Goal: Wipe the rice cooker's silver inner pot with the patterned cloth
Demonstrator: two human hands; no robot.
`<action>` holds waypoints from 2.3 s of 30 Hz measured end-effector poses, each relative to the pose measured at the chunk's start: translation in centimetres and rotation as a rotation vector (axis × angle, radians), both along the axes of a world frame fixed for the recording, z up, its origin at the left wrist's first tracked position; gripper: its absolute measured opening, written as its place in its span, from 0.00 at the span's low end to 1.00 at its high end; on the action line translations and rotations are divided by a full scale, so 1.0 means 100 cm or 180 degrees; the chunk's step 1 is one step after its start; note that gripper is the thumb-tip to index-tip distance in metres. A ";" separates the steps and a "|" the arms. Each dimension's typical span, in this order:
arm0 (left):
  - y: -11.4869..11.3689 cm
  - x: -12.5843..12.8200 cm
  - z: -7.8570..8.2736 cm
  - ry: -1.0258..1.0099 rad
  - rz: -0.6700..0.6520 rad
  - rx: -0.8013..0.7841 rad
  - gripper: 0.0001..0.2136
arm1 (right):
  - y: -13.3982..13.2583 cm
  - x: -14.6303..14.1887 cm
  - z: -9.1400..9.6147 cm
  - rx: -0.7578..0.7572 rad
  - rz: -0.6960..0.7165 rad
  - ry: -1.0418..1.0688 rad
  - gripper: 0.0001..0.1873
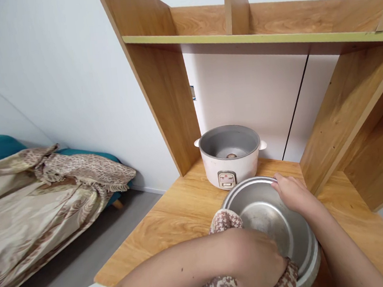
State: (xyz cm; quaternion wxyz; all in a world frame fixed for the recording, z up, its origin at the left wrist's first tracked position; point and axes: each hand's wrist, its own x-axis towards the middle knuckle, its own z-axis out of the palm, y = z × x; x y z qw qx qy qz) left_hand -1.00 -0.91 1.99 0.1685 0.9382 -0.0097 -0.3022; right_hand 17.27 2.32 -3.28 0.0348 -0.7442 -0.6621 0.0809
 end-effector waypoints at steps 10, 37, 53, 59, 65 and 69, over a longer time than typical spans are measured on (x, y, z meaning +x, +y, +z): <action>0.002 0.007 -0.014 0.0281 0.0198 -0.0086 0.24 | 0.001 0.001 -0.002 0.0014 0.0029 0.0019 0.20; -0.001 0.006 -0.008 0.0222 0.0154 -0.0032 0.20 | 0.000 -0.001 0.002 -0.0047 0.0021 -0.0095 0.20; 0.003 -0.006 0.006 0.0377 0.0453 0.0325 0.30 | -0.021 -0.016 0.016 -0.0424 -0.0488 -0.0423 0.20; 0.003 -0.004 -0.006 0.0065 0.0385 0.0429 0.27 | -0.017 -0.021 0.006 -0.0321 -0.0643 -0.0777 0.21; 0.001 -0.003 -0.006 -0.0101 0.0306 0.0558 0.27 | -0.016 -0.028 0.002 -0.0067 -0.0476 -0.0939 0.21; 0.003 0.000 -0.008 0.0147 0.0331 0.0350 0.29 | -0.015 -0.026 0.000 -0.0058 -0.0292 -0.0931 0.20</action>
